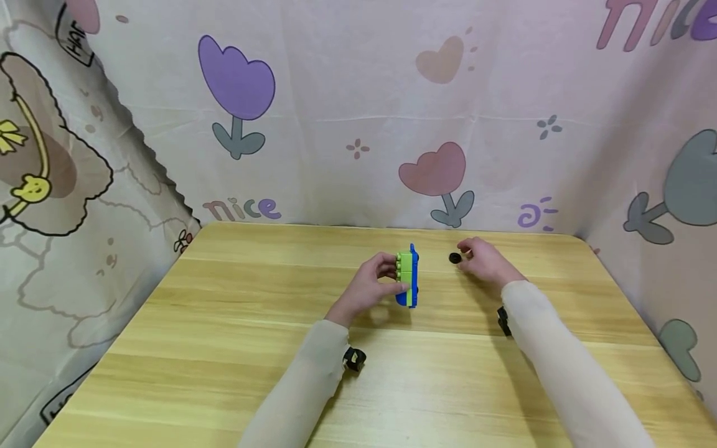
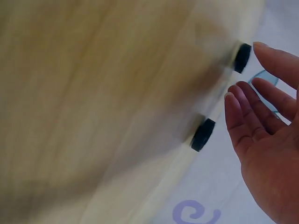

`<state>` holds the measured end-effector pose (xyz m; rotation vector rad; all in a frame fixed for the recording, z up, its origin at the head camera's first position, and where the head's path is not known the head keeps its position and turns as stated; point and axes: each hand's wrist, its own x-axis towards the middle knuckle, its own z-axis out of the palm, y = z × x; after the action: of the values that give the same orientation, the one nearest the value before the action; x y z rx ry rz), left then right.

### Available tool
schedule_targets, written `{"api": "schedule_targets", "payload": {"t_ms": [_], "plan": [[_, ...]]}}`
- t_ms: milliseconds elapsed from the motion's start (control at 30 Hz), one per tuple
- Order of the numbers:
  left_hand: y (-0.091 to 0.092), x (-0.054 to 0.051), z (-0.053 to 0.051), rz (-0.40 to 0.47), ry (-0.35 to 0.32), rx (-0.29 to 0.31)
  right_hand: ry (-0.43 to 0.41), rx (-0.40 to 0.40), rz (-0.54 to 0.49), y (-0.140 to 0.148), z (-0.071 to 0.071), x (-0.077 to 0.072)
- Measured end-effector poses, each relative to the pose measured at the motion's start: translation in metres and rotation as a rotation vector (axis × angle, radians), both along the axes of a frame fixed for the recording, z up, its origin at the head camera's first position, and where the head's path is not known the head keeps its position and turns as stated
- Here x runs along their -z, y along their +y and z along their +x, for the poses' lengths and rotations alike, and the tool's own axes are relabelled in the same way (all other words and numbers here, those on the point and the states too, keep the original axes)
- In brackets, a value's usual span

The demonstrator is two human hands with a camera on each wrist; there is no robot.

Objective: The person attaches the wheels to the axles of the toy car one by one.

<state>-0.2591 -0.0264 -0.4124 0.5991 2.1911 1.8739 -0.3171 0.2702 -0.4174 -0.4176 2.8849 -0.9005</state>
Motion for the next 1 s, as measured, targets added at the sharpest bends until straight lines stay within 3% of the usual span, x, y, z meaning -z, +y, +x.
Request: {"api": "schedule_targets", "payload": {"t_ms": [300,600,1000], "plan": [[0.001,-0.001,0.000,-0.020,-0.007,-0.003,0.044,-0.016,0.117,-0.007,-0.013,0.004],[0.002,0.002,0.001,-0.044,-0.013,-0.010,0.074,-0.050,0.144,-0.011,-0.013,0.006],[0.001,0.003,-0.002,-0.068,-0.025,-0.001,0.108,-0.047,-0.007,-0.016,0.011,-0.008]]}}
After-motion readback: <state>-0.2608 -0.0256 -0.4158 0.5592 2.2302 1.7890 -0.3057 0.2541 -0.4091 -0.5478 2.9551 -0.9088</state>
